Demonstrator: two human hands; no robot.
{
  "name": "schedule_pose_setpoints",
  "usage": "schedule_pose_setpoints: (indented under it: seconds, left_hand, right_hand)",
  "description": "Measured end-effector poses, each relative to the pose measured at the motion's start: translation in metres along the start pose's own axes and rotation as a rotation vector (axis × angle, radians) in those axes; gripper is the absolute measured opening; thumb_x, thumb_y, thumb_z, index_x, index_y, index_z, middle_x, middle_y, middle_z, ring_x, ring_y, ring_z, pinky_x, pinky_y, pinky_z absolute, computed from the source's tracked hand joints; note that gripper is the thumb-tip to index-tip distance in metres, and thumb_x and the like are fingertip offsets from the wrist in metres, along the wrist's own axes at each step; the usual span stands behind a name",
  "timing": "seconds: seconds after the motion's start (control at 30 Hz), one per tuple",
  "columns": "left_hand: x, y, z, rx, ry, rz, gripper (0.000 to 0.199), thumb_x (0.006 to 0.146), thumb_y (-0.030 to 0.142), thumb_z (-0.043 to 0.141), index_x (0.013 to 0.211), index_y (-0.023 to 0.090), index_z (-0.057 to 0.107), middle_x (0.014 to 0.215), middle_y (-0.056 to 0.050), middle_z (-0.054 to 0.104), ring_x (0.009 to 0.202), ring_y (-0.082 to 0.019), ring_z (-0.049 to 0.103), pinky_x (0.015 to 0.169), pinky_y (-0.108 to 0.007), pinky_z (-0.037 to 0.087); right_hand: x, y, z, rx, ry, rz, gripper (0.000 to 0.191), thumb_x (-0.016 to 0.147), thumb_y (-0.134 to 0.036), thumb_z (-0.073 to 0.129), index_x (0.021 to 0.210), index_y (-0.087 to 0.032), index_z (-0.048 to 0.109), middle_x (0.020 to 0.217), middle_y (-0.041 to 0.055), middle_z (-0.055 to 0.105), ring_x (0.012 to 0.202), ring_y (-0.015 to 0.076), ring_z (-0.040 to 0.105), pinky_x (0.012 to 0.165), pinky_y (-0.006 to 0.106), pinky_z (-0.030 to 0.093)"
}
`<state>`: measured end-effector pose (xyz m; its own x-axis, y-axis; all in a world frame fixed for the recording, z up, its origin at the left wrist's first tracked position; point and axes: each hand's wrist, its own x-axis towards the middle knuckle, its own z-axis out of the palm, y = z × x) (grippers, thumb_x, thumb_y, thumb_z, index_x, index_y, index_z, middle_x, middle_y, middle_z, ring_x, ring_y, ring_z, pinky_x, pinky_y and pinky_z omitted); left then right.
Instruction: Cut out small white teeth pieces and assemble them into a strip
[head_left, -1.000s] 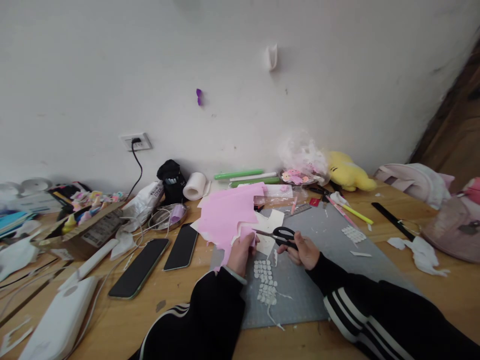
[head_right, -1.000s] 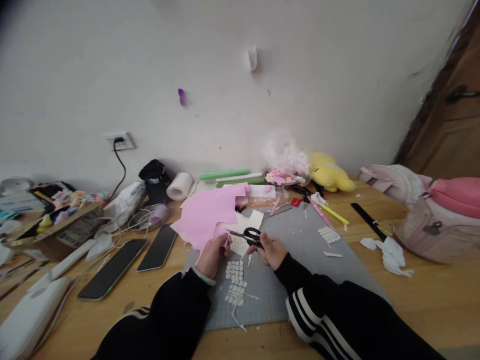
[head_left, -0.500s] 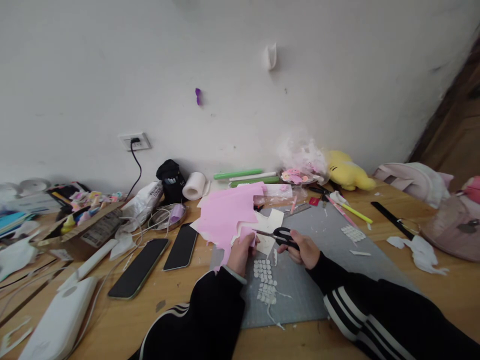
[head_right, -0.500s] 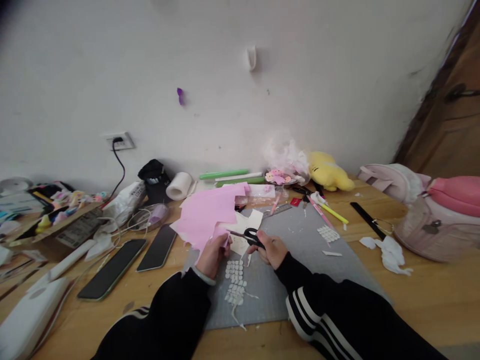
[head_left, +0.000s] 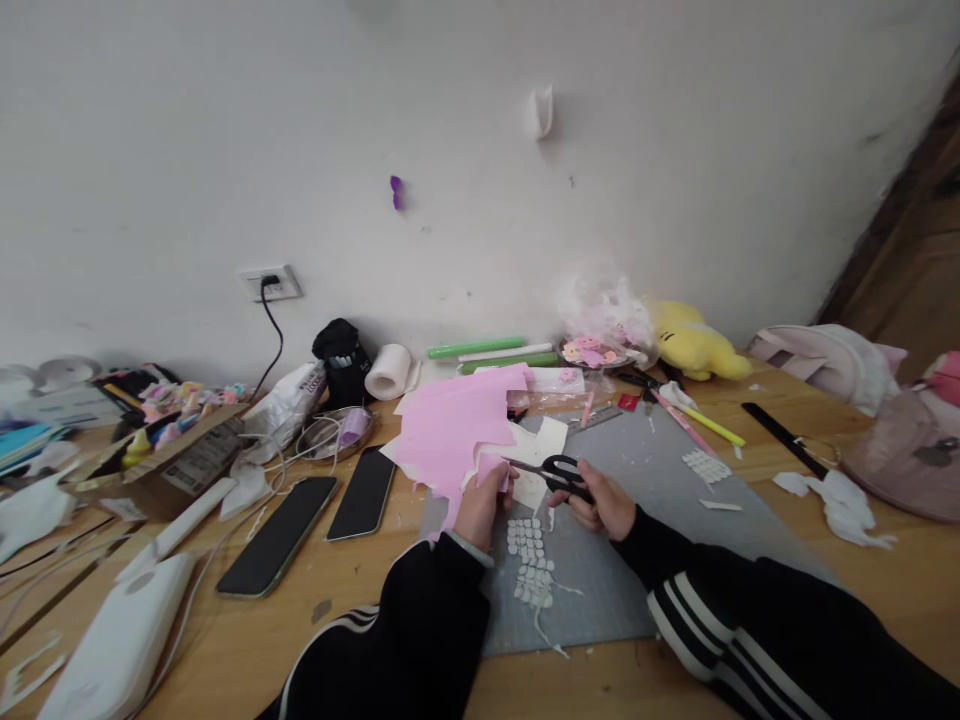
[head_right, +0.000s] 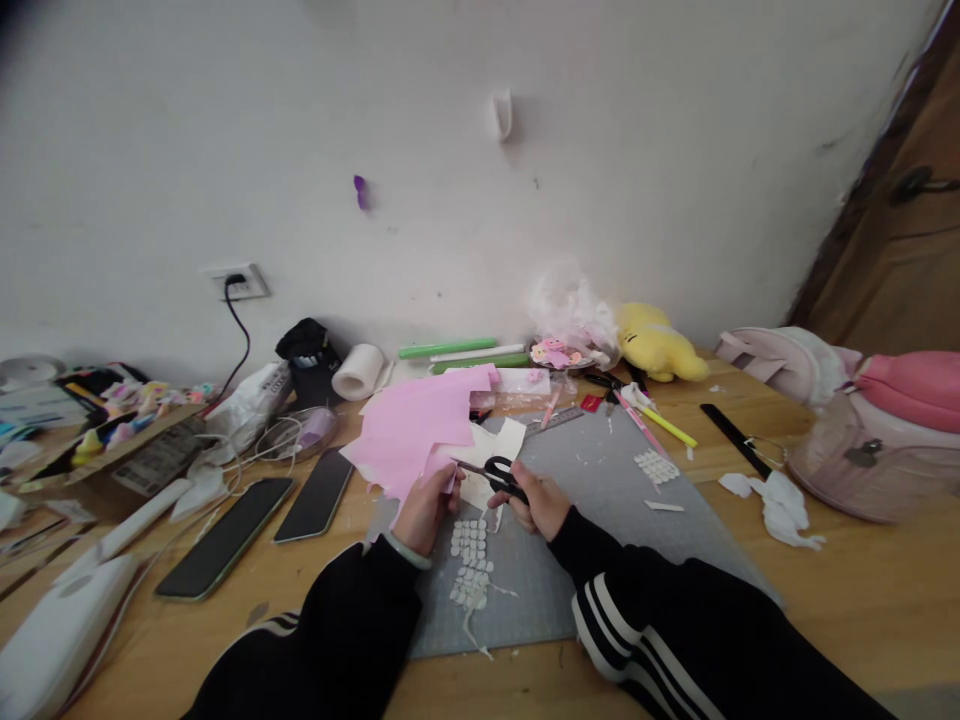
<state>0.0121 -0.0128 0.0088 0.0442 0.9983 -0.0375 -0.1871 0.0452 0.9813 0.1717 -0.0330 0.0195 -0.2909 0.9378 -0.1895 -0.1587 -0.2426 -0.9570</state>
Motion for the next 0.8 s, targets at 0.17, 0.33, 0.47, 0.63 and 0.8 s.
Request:
schedule_pose_setpoints:
  seconds: [0.17,0.33,0.47,0.63,0.8]
  left_hand:
    - [0.0002,0.0002,0.0002,-0.015,0.013,-0.001,0.021,0.072,0.034,0.048,0.063,0.016,0.053,0.041,0.007,0.039,0.037,-0.006,0.034,0.042,-0.020,0.025]
    - [-0.0010,0.0024,0.0012,-0.024,0.006,-0.007,0.022,0.071,0.034,0.049,0.061,0.015,0.052,0.043,0.006,0.040,0.037,-0.005,0.034,0.042,-0.019,0.025]
    - [-0.0014,0.0028,0.0011,-0.023,-0.030,-0.033,0.022,0.070,0.034,0.050,0.060,0.015,0.052,0.043,0.006,0.041,0.037,-0.005,0.035,0.042,-0.019,0.026]
    - [-0.0014,0.0025,0.0005,-0.028,-0.034,-0.050,0.020,0.070,0.033,0.050,0.060,0.015,0.052,0.042,0.006,0.042,0.038,-0.006,0.036,0.042,-0.019,0.027]
    - [-0.0011,0.0034,0.0010,-0.028,-0.004,-0.064,0.021,0.068,0.032,0.051,0.056,0.016,0.051,0.041,0.006,0.042,0.037,-0.006,0.036,0.041,-0.020,0.027]
  right_hand:
    - [-0.0010,-0.0028,-0.0009,0.016,-0.104,0.065,0.064,0.056,-0.068,0.044,0.064,-0.008,0.062,0.030,-0.0136,0.018,0.027,0.0025,0.008,0.031,0.021,0.003]
    - [-0.0021,-0.0044,-0.0004,0.048,-0.064,0.019,0.066,0.051,-0.073,0.049,0.061,-0.009,0.062,0.030,-0.0143,0.017,0.027,0.0017,0.008,0.031,0.020,0.003]
    - [-0.0023,-0.0038,-0.0003,0.058,0.012,-0.026,0.070,0.045,-0.078,0.051,0.055,-0.009,0.061,0.028,-0.0137,0.016,0.026,0.0012,0.010,0.031,0.021,0.003]
    - [-0.0007,-0.0032,-0.0009,0.051,0.085,-0.058,0.072,0.037,-0.082,0.049,0.048,-0.011,0.059,0.025,-0.0123,0.018,0.025,0.0009,0.011,0.031,0.022,0.003]
    - [0.0006,-0.0027,-0.0015,0.046,0.124,-0.090,0.071,0.045,-0.082,0.043,0.049,-0.013,0.058,0.025,-0.0121,0.017,0.025,0.0016,0.010,0.032,0.022,0.003]
